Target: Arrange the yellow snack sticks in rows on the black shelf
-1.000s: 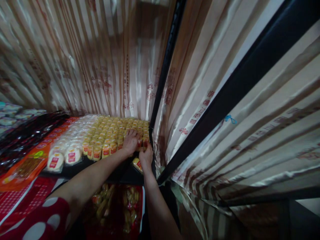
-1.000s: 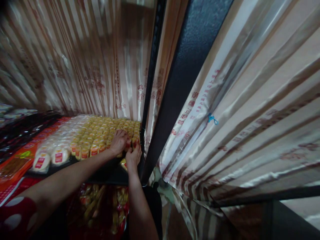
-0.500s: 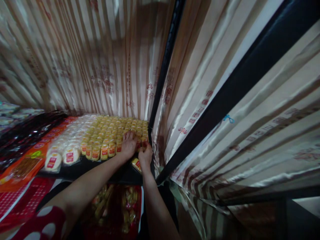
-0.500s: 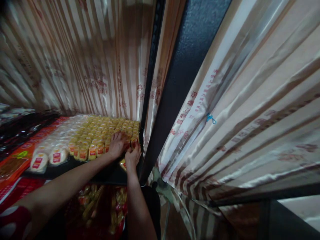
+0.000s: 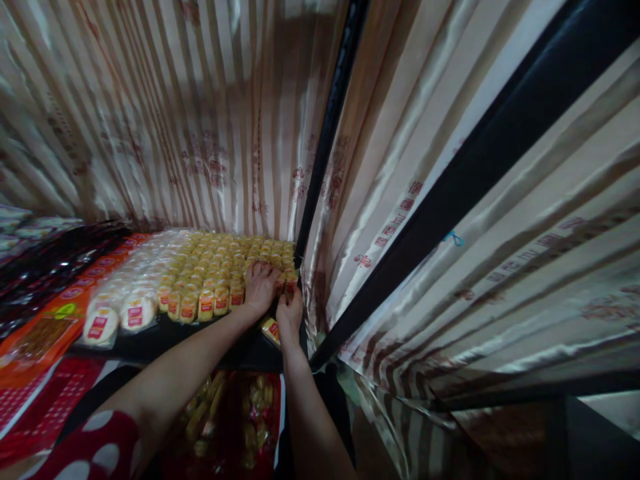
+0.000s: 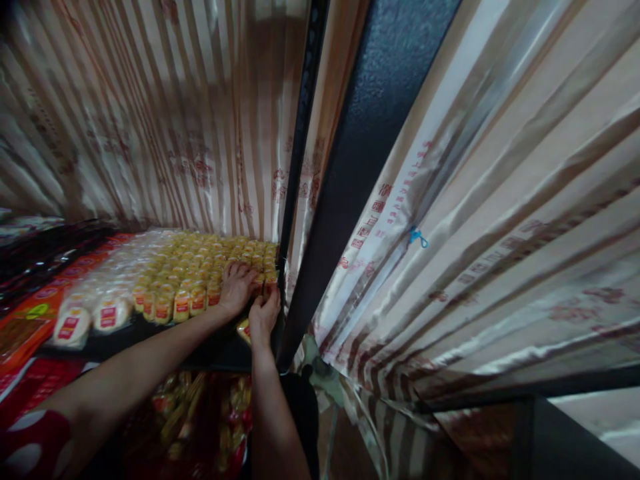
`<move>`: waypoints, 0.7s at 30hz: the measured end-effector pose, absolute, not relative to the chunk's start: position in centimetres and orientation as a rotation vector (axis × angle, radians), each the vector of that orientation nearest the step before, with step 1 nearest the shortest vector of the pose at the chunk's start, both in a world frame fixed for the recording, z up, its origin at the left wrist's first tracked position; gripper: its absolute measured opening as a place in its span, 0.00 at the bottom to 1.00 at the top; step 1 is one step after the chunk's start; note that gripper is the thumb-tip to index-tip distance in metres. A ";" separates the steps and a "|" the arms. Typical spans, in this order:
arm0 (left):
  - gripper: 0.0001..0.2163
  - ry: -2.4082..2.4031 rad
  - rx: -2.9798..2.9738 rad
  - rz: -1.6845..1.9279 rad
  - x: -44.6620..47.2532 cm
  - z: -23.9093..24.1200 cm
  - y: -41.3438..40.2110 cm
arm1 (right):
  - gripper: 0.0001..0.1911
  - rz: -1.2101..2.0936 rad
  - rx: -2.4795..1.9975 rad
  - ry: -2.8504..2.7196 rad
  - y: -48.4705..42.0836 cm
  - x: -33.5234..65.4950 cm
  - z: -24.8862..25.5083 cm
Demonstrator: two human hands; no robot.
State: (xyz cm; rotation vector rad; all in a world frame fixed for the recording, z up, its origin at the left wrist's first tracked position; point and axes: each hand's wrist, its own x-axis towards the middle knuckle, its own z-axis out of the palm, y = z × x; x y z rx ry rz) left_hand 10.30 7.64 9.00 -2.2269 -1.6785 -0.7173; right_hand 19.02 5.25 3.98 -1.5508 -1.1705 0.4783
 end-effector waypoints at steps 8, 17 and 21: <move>0.10 -1.718 -2.146 -0.635 10.2 9.2 7.9 | 0.25 0.432 -1.637 -1.217 4.8 18.9 4.6; 0.11 -1.777 -2.133 -0.610 10.5 9.3 7.5 | 0.25 0.406 -1.677 -1.305 4.5 18.9 5.0; 0.10 -1.694 -2.154 -0.595 10.3 9.4 7.2 | 0.23 0.364 -1.684 -1.287 4.5 18.9 5.1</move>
